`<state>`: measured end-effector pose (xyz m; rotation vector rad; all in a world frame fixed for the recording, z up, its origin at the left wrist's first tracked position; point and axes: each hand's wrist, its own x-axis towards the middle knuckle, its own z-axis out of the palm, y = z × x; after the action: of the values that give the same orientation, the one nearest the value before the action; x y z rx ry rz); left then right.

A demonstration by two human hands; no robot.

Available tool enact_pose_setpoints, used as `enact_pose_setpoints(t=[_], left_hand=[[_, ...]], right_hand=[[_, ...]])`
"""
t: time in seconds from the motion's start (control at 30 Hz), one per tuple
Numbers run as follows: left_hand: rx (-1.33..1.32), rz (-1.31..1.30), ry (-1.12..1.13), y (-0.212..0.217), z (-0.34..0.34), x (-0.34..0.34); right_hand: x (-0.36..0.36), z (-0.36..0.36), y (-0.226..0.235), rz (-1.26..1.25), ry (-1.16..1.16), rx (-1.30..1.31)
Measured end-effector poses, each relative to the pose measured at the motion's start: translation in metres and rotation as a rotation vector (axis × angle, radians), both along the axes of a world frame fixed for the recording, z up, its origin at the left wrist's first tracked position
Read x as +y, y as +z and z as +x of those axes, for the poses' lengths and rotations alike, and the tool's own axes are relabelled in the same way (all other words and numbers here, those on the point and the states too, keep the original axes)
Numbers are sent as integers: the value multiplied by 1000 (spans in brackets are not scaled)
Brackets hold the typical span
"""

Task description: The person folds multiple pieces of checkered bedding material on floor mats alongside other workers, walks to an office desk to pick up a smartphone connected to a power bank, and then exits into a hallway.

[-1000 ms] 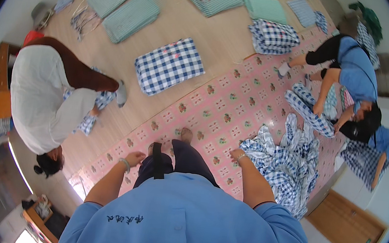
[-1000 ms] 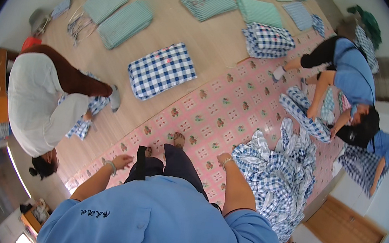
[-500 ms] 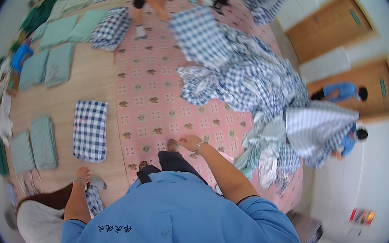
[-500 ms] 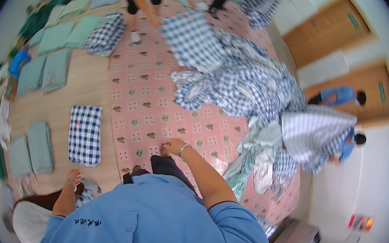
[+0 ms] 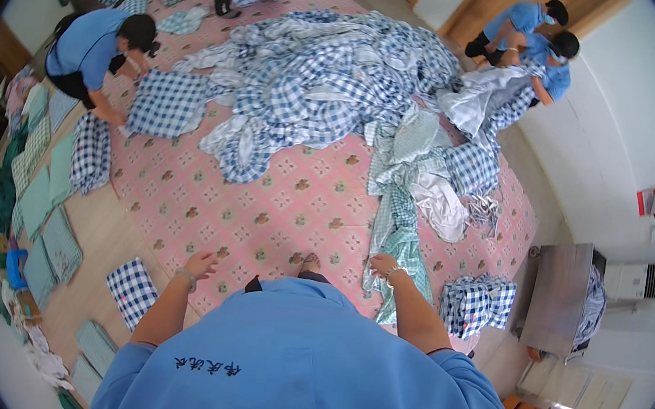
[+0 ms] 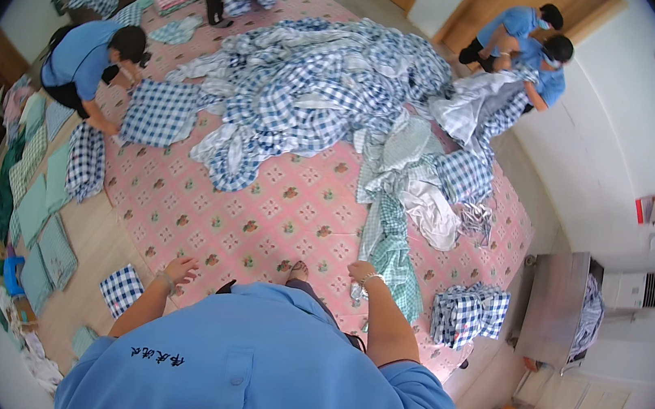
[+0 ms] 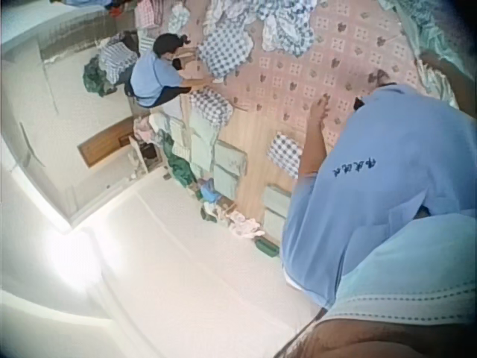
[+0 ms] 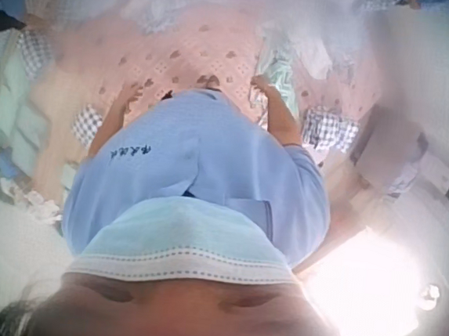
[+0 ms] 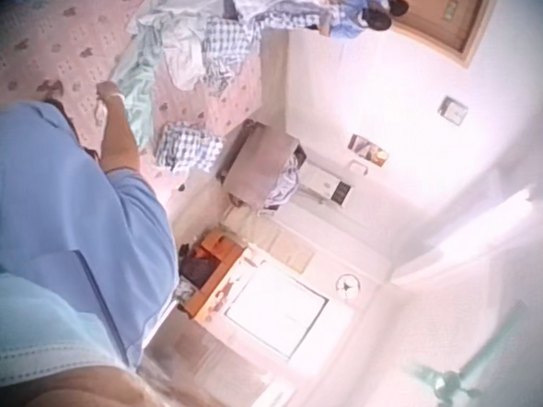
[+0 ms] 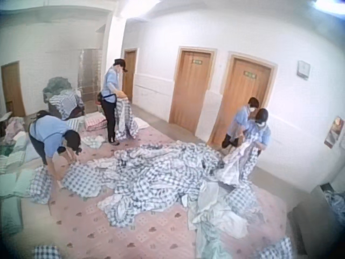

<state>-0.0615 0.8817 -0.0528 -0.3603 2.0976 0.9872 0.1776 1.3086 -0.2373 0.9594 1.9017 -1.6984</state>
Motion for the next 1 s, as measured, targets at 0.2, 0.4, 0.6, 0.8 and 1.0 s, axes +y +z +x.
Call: enact_pose_setpoints(t=[0.2,0.4,0.6,0.8,1.0], left_hand=[[77,41,-437,11,-35,166],[-108,-51,-532,-27,-63,181],[-320,-221,-543,-65,-144,155],[-187,-155,-603,-51,-242,222],[-104,92,-354,-23,-354,359]], right_hand=[[84,86,-76,-57,-138,-145],[90,55,-23,-168,-474,-170],[107,-9,-13,-108,-107,-264],[177,-68,17,-61,-280,-294],[266,-184,67,8,-367,-86]])
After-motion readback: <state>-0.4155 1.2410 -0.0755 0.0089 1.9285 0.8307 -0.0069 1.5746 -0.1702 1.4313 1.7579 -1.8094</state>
